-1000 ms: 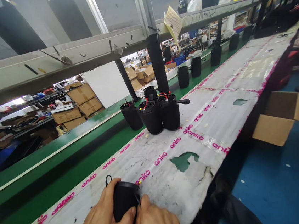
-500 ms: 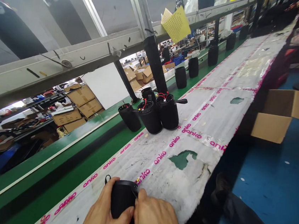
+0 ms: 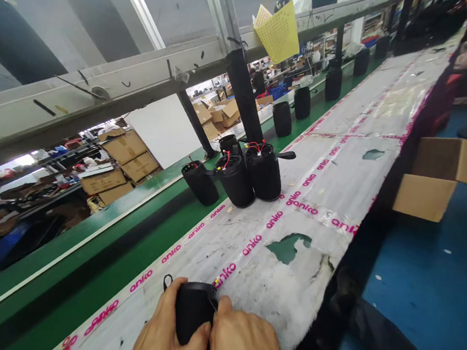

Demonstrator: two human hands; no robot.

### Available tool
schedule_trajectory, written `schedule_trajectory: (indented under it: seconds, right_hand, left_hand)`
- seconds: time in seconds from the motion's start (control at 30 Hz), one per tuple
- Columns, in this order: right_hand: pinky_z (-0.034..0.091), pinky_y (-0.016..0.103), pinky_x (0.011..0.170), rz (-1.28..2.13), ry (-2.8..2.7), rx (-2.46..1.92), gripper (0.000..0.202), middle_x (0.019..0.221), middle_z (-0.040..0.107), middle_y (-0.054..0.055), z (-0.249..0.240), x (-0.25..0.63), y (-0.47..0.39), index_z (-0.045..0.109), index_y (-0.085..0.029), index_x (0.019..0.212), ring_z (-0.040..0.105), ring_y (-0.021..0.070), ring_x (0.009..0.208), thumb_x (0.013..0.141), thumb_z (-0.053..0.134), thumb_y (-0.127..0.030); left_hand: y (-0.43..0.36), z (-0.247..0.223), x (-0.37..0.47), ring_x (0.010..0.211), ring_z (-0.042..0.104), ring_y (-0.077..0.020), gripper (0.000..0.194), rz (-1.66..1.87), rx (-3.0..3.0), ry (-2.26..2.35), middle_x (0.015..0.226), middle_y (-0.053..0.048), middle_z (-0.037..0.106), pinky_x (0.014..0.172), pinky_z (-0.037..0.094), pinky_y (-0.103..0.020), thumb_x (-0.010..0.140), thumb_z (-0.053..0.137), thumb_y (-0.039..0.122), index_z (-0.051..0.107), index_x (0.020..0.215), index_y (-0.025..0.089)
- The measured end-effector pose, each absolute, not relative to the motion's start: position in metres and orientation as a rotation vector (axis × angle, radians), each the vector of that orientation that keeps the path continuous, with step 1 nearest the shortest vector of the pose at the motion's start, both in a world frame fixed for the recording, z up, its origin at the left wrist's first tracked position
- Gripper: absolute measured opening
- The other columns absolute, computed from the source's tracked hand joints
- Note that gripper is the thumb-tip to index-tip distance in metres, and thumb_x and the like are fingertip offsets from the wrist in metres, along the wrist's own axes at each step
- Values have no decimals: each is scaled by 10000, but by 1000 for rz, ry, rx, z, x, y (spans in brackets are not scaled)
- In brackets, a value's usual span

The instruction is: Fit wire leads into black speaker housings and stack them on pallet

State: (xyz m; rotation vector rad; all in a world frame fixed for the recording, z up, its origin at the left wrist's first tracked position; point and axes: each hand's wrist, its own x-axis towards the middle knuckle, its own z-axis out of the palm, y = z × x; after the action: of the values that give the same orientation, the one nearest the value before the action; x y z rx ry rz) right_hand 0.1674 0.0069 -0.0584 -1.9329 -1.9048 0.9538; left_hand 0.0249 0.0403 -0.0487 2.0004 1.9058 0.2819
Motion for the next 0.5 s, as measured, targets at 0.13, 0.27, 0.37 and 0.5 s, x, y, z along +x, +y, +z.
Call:
schedule_trajectory:
  seconds: [0.13, 0.27, 0.37, 0.5]
  right_hand:
    - [565, 439, 756, 882, -1892, -1916, 337, 928, 743, 150, -62, 168, 5, 631, -80, 1169, 721, 336, 898, 909, 420, -35]
    - [563, 394, 692, 809, -1888, -1896, 356, 895, 749, 129, -69, 161, 2, 630, -98, 1174, 733, 318, 844, 919, 392, -25]
    - [534, 337, 585, 610, -1874, -1883, 277, 770, 740, 90, -78, 150, -1, 657, -147, 1040, 737, 298, 714, 904, 438, -44]
    - [456, 279, 464, 204, -1854, -1831, 175, 615, 687, 24, -84, 138, -7, 622, -196, 878, 693, 247, 521, 847, 511, -64]
  left_hand:
    - [39, -46, 24, 1232, 581, -377, 804, 295, 1942, 1819, 1397, -172, 573, 1055, 395, -510, 753, 564, 541, 380, 1441, 167]
    - [39, -49, 15, 1303, 527, -349, 682, 602, 1769, 1779, 1393, -115, 586, 1111, 346, -486, 803, 526, 635, 488, 1351, 232]
    - [38, -52, 7, 1196, 608, -332, 642, 736, 1617, 1741, 1307, -83, 644, 1036, 441, -448, 776, 582, 647, 543, 1277, 247]
    - [33, -53, -3, 976, 692, -304, 707, 933, 1474, 1655, 1121, -62, 719, 848, 548, -386, 694, 694, 639, 551, 1255, 234]
